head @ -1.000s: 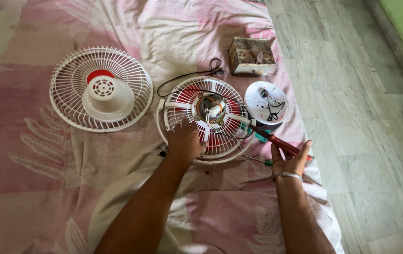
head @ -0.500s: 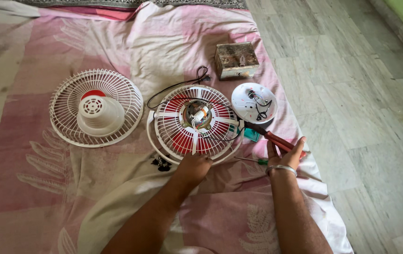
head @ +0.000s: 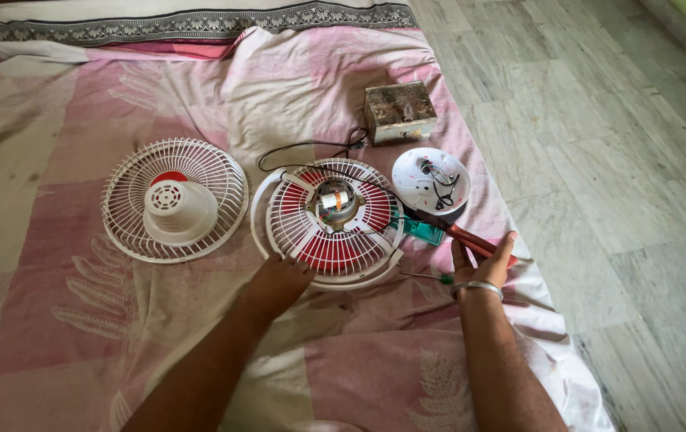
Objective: The person works on the internal wiring of a disassembled electric fan motor. They use pliers to strip and twist wires, and a screwdriver to adjust connections on the motor terminals. The fan cage and other parts are laid out on a cloth on the floor.
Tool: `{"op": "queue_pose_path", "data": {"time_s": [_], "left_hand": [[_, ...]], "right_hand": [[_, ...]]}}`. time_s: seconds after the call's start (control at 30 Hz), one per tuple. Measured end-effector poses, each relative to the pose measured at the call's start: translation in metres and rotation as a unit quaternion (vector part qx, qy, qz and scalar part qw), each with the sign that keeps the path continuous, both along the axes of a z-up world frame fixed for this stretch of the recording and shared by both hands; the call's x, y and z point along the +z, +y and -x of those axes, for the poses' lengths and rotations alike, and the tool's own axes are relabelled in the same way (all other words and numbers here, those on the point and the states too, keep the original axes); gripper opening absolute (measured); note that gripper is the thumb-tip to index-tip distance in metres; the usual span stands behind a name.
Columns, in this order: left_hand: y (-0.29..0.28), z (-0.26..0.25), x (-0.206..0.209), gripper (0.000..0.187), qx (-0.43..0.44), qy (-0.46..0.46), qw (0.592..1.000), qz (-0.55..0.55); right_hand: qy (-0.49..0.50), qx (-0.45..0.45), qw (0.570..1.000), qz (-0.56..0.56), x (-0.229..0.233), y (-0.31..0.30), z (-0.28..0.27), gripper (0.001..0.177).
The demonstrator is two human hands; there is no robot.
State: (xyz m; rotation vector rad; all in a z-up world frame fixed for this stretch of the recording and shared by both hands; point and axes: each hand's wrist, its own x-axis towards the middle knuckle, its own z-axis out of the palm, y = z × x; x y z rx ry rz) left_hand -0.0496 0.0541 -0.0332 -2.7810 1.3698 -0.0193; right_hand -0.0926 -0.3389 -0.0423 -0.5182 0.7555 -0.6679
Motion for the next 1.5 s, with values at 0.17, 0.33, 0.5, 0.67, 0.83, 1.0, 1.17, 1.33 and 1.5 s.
{"op": "queue_pose_path", "data": {"time_s": [0.17,0.33,0.5,0.67,0.83,1.0,1.17,1.33,1.5], "left_hand": [[-0.028,0.021,0.021,0.052,0.091,0.126,0.987,0.036],[-0.050,0.042,0.045,0.074,0.148,0.205,0.965,0.063],[-0.050,0.053,0.046,0.084,0.160,0.229,0.958,0.061],[-0.052,0.046,0.044,0.080,0.171,0.228,0.957,0.056],[-0.058,0.043,0.041,0.080,0.161,0.235,0.956,0.069],[-0.058,0.042,0.042,0.079,0.166,0.241,0.953,0.077],[-0.060,0.041,0.052,0.078,0.190,0.237,0.947,0.101],[-0.060,0.039,0.054,0.087,0.227,0.273,0.929,0.108],[-0.062,0.029,0.026,0.105,0.213,0.277,0.918,0.186]], "right_hand": [[0.017,-0.006,1.000,0.004,0.007,0.004,0.000,0.086],[-0.015,0.070,0.993,0.093,0.004,0.017,-0.006,0.061],[-0.060,0.161,0.972,0.162,-0.008,0.038,-0.007,0.039],[-0.052,0.193,0.953,0.227,-0.011,0.060,-0.014,0.037],[-0.081,0.238,0.925,0.284,-0.008,0.066,-0.015,0.037],[-0.099,0.284,0.895,0.329,-0.004,0.068,-0.010,0.032],[-0.083,0.319,0.898,0.291,0.007,0.071,-0.008,0.030],[-0.093,0.359,0.885,0.282,0.012,0.080,-0.009,0.028],[-0.158,0.419,0.861,0.244,0.017,0.083,-0.007,0.027]]}}
